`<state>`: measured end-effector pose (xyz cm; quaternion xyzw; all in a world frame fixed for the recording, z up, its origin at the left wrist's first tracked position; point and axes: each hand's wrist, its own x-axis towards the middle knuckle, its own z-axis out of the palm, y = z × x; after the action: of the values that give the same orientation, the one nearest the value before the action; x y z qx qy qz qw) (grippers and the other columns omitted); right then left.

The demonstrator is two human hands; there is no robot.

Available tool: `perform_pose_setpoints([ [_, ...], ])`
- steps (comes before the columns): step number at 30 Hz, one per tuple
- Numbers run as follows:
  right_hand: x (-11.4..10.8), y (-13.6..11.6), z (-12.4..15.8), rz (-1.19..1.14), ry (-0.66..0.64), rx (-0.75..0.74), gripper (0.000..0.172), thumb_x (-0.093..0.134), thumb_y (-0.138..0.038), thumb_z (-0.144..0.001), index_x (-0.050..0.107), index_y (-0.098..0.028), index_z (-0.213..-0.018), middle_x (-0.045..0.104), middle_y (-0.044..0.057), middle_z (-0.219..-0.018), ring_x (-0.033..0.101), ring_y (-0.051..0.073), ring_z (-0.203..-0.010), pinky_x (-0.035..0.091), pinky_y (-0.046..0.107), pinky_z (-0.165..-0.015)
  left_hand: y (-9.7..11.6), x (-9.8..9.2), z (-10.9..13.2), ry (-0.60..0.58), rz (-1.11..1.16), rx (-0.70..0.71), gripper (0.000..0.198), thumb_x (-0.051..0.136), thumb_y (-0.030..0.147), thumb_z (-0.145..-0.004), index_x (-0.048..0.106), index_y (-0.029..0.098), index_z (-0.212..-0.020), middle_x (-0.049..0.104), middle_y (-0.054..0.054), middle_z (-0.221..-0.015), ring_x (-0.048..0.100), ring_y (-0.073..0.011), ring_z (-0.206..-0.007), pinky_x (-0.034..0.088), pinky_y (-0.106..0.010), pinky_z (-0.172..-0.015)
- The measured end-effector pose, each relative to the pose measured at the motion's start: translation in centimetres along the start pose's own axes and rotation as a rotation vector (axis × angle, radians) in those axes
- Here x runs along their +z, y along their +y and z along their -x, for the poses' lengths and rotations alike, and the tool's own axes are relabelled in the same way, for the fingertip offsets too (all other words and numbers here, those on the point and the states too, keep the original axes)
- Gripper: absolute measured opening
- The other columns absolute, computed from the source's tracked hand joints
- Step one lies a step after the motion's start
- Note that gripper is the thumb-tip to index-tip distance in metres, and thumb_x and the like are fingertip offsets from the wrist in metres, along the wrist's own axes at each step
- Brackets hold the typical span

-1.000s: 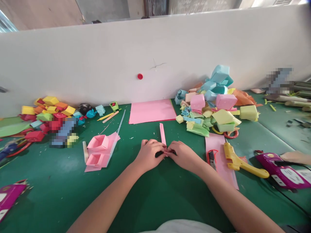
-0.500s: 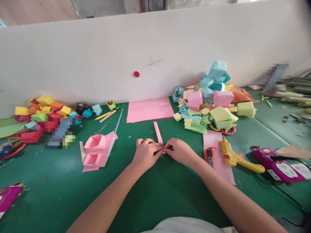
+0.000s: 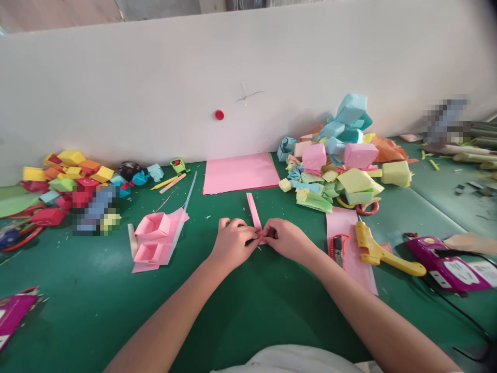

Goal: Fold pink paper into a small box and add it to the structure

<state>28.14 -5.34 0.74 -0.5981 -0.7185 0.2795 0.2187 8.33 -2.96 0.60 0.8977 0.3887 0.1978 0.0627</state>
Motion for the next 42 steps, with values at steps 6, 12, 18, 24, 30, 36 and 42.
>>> perform_pose_setpoints([
  [6, 0.0, 0.1, 0.1, 0.009, -0.01, -0.018, 0.011, 0.063, -0.012, -0.083, 0.066, -0.023, -0.084, 0.064, -0.001, -0.08, 0.056, 0.015, -0.074, 0.037, 0.024, -0.063, 0.6, -0.7, 0.3, -0.034, -0.078, 0.032, 0.023, 0.056, 0.031, -0.102, 0.077, 0.031, -0.094, 0.078, 0.004, -0.11, 0.064, -0.0257, -0.104, 0.033, -0.052, -0.091],
  [12, -0.1, -0.1, 0.2, 0.031, -0.014, -0.006, 0.01, 0.063, -0.017, -0.084, 0.069, -0.023, -0.082, 0.066, 0.0, -0.083, 0.057, 0.016, -0.075, 0.037, 0.025, -0.061, 1.4, -1.1, 1.4, -0.062, -0.137, 0.114, 0.025, 0.056, 0.035, -0.1, 0.073, 0.028, -0.117, 0.071, -0.003, -0.13, 0.058, -0.0346, -0.121, 0.036, -0.058, -0.096],
  [18, -0.1, -0.2, 0.5, 0.09, -0.003, -0.013, 0.013, 0.062, -0.022, -0.088, 0.065, -0.023, -0.076, 0.064, 0.001, -0.081, 0.056, 0.017, -0.076, 0.036, 0.026, -0.062, 0.9, -1.0, 1.2, -0.006, -0.081, 0.083, 0.026, 0.051, 0.034, -0.103, 0.074, 0.028, -0.112, 0.073, -0.003, -0.125, 0.062, -0.0297, -0.111, 0.039, -0.054, -0.093],
  [24, -0.1, -0.4, 0.3, 0.111, -0.003, -0.032, 0.016, 0.061, -0.012, -0.082, 0.068, -0.024, -0.075, 0.067, 0.001, -0.084, 0.058, 0.017, -0.08, 0.037, 0.026, -0.066, 0.1, -1.0, -3.0, -0.108, -0.018, 0.134, 0.029, 0.046, 0.026, -0.101, 0.074, 0.021, -0.105, 0.076, -0.006, -0.113, 0.062, -0.0259, -0.114, 0.044, -0.046, -0.097],
  [30, -0.1, -0.6, 0.3, 0.109, -0.009, -0.068, 0.023, 0.059, -0.005, -0.079, 0.07, -0.025, -0.076, 0.071, -0.001, -0.085, 0.062, 0.016, -0.08, 0.043, 0.027, -0.078, -1.3, 2.2, -9.2, -0.289, -0.042, 0.111, 0.05, 0.031, 0.032, -0.105, 0.048, 0.015, -0.148, 0.041, -0.01, -0.16, 0.03, -0.0275, -0.152, 0.025, -0.048, -0.123],
  [36, 0.3, -0.1, 0.4, 0.136, 0.015, -0.103, 0.019, 0.06, -0.014, -0.088, 0.066, -0.024, -0.073, 0.072, 0.0, -0.089, 0.061, 0.018, -0.086, 0.042, 0.028, -0.077, -2.5, 4.2, -10.5, -0.397, -0.047, 0.06, 0.072, 0.034, 0.055, -0.102, 0.02, 0.018, -0.162, 0.013, -0.01, -0.169, 0.009, -0.0297, -0.157, 0.015, -0.051, -0.127],
  [42, 0.4, -0.1, 0.5, 0.155, 0.033, -0.109, 0.018, 0.059, -0.013, -0.088, 0.067, -0.024, -0.077, 0.072, 0.001, -0.094, 0.059, 0.018, -0.084, 0.042, 0.028, -0.076, -2.5, 4.0, -10.3, -0.4, -0.059, 0.045, 0.074, 0.035, 0.057, -0.102, 0.014, 0.021, -0.163, 0.008, -0.008, -0.17, 0.006, -0.0277, -0.157, 0.01, -0.049, -0.128],
])
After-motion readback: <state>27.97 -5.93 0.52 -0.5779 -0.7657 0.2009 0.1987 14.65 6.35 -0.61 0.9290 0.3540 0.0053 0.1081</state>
